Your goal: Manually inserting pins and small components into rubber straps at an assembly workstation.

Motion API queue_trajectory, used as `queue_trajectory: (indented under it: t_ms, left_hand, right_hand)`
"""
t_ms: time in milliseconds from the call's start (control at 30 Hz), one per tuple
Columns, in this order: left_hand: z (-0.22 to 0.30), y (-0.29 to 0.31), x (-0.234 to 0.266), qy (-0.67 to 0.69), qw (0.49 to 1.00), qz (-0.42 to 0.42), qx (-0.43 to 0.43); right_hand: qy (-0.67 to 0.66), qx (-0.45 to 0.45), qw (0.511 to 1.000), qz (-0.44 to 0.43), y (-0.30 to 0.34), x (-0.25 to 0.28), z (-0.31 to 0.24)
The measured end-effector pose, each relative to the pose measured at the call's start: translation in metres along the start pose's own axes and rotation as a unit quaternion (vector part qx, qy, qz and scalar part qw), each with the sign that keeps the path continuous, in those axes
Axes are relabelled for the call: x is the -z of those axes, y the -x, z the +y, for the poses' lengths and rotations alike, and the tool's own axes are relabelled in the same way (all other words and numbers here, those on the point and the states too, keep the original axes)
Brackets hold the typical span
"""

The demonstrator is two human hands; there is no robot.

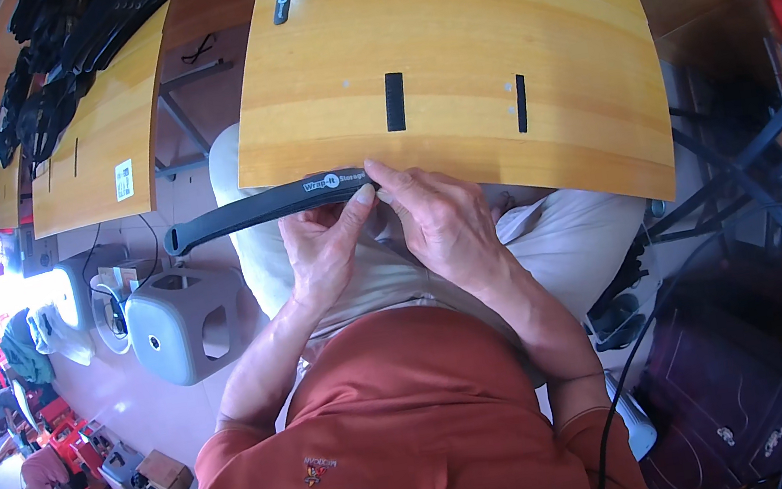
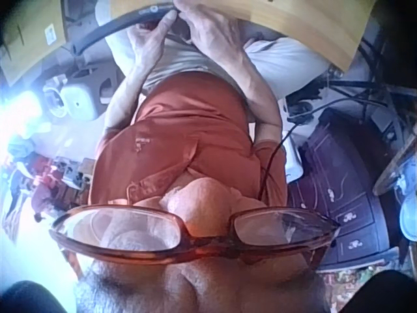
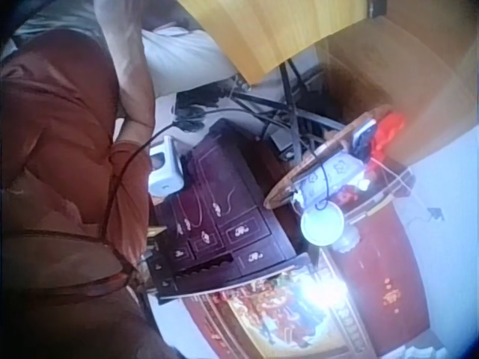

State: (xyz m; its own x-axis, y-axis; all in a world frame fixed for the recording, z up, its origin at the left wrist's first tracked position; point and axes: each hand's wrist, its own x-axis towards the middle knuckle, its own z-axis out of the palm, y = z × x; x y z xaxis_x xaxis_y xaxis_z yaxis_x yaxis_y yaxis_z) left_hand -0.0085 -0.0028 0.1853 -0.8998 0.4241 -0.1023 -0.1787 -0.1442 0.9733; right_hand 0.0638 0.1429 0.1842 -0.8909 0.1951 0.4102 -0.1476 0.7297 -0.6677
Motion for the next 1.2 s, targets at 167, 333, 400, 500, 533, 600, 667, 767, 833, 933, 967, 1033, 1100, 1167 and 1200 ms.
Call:
queue_trajectory:
  t_ms: [167, 333, 400, 500, 533, 600, 667, 767, 833, 933, 967, 1033, 1100, 1167, 1200]
  left_hand:
    - [-0.001, 0.002, 0.005, -0.029, 0.999, -0.014, 0.005]
    - [0.008, 0.003, 0.004, -0.045, 0.998, -0.021, 0.025]
    - [0.007, 0.002, 0.006, -0.056, 0.998, -0.032, 0.028]
    - [0.005, 0.002, 0.007, -0.062, 0.997, -0.044, 0.029]
    - [0.005, 0.003, 0.007, -0.057, 0.997, -0.045, 0.028]
    - [0.004, 0.002, 0.01, -0.049, 0.997, -0.051, 0.027]
    - [0.005, 0.002, 0.01, -0.04, 0.997, -0.056, 0.026]
    - [0.01, 0.0, 0.006, -0.032, 0.997, -0.07, 0.023]
    - [0.012, 0.003, 0.004, -0.05, 0.994, -0.071, 0.06]
    - [0.009, 0.007, 0.006, -0.054, 0.994, -0.068, 0.069]
    - [0.01, 0.007, 0.009, -0.053, 0.994, -0.068, 0.07]
    - [0.014, 0.006, 0.015, -0.126, 0.983, -0.115, 0.071]
    - [0.023, 0.005, 0.02, -0.156, 0.971, -0.148, 0.103]
    - [0.026, 0.004, 0.027, -0.186, 0.956, -0.182, 0.135]
    - [0.027, 0.003, 0.032, -0.189, 0.944, -0.228, 0.143]
  right_hand:
    - [0.011, 0.03, 0.999, -0.025, -0.002, 0.005, 0.002]
    - [-0.084, 0.012, 0.996, -0.024, 0.0, 0.004, 0.008]
    - [-0.131, -0.022, 0.991, -0.035, 0.0, 0.003, 0.007]
    - [-0.059, 0.038, 0.998, -0.003, -0.008, 0.011, -0.001]
    - [-0.059, 0.037, 0.998, -0.004, -0.009, 0.012, -0.002]
    - [-0.001, 0.069, 0.997, -0.018, -0.01, 0.014, -0.003]
    - [-0.04, 0.041, 0.998, -0.029, -0.008, 0.012, -0.001]
    - [-0.093, 0.033, 0.995, -0.003, -0.003, 0.004, 0.008]
    - [-0.109, 0.052, 0.992, 0.032, 0.001, -0.001, 0.011]
    - [-0.115, 0.04, 0.992, 0.01, 0.002, 0.002, 0.01]
    - [-0.106, 0.041, 0.993, -0.028, 0.002, 0.008, 0.008]
    - [-0.097, 0.042, 0.992, -0.066, -0.002, 0.022, 0.007]
    - [-0.045, 0.05, 0.984, -0.164, -0.004, 0.034, 0.008]
    - [-0.02, 0.079, 0.976, -0.203, -0.004, 0.039, 0.009]
    - [0.003, 0.109, 0.964, -0.241, -0.004, 0.041, 0.008]
